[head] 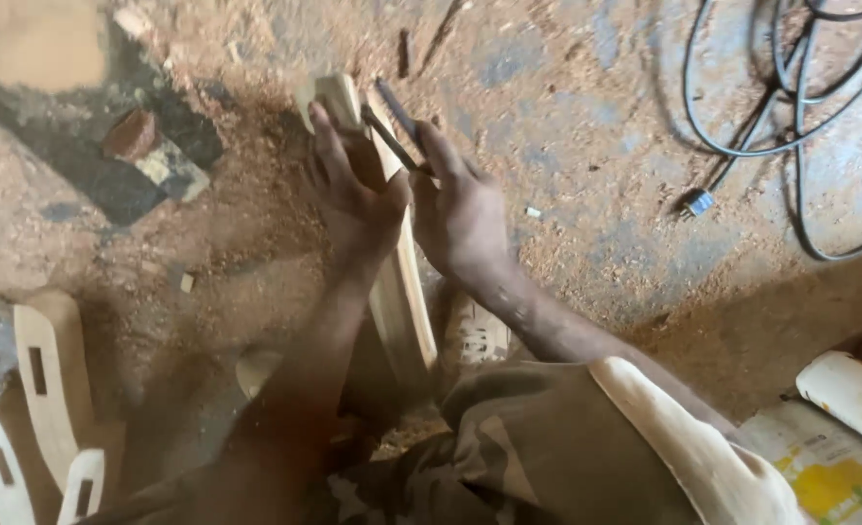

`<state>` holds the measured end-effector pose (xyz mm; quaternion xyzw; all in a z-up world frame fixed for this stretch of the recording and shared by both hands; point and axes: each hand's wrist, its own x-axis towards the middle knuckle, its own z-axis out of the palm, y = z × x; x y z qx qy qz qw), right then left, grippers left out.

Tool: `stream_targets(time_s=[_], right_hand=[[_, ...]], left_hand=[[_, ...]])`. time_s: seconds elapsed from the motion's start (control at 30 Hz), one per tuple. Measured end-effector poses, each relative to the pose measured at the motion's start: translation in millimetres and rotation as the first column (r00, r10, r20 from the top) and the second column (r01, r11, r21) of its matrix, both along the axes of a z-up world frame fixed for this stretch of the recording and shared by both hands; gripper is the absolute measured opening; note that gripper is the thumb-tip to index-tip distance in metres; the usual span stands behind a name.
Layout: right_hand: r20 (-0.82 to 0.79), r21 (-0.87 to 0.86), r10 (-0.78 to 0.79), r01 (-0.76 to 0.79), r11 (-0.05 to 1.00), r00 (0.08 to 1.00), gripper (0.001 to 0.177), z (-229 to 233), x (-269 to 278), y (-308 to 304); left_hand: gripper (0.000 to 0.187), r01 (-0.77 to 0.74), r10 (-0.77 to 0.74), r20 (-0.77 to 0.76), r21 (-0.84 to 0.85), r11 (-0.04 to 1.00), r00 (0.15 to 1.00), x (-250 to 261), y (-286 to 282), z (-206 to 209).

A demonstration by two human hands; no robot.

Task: Sanding and preparing wooden furniture components such as legs in a workshop.

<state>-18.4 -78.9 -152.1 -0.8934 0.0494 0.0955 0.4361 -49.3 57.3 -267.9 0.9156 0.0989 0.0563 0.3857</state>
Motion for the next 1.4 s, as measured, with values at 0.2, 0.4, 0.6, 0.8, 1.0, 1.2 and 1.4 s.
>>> stream_targets(time_s=[0.2,0.4,0.6,0.8,1.0,1.2,1.4], right_hand=[[0.118,-0.234,0.057,-0.028,0.972,0.991,0.043,11,35,-26],[-0.052,-0.048,0.218,-0.220,0.974,0.975,0.054,21,8,-20],[-0.324,0.101,0.108,-0.079,0.992,0.940,0.060,39,21,-9],[-0.733,0.512,-0.096,0.639,0.573,0.673,0.060,23,11,3],[-0.717,0.573,-0.127,0.684,0.452,0.685,0.067,8,-4,2],[-0.510,0.493,0.066,0.228,0.840,0.858,0.041,-4,-3,-2],[-0.372,-0.156,0.158,-0.229,0.961,0.915,0.040,20,11,9]], left_hand=[[0.117,-0.022,-0.012,-0.106,-0.305,0.952,0.994,17,11,42],[0.110,-0.085,0.045,-0.138,-0.295,0.952,0.989,15,5,21],[0.110,0.000,-0.013,-0.111,-0.116,0.993,0.994,15,4,39],[0.112,-0.010,0.008,-0.017,-0.087,0.996,1.000,11,5,29],[0.119,0.020,-0.018,0.077,-0.016,1.000,0.997,7,7,23],[0.098,0.019,-0.023,0.116,0.043,0.999,0.993,5,3,9],[0.090,0.016,-0.023,0.094,0.068,0.998,0.995,8,-1,18]])
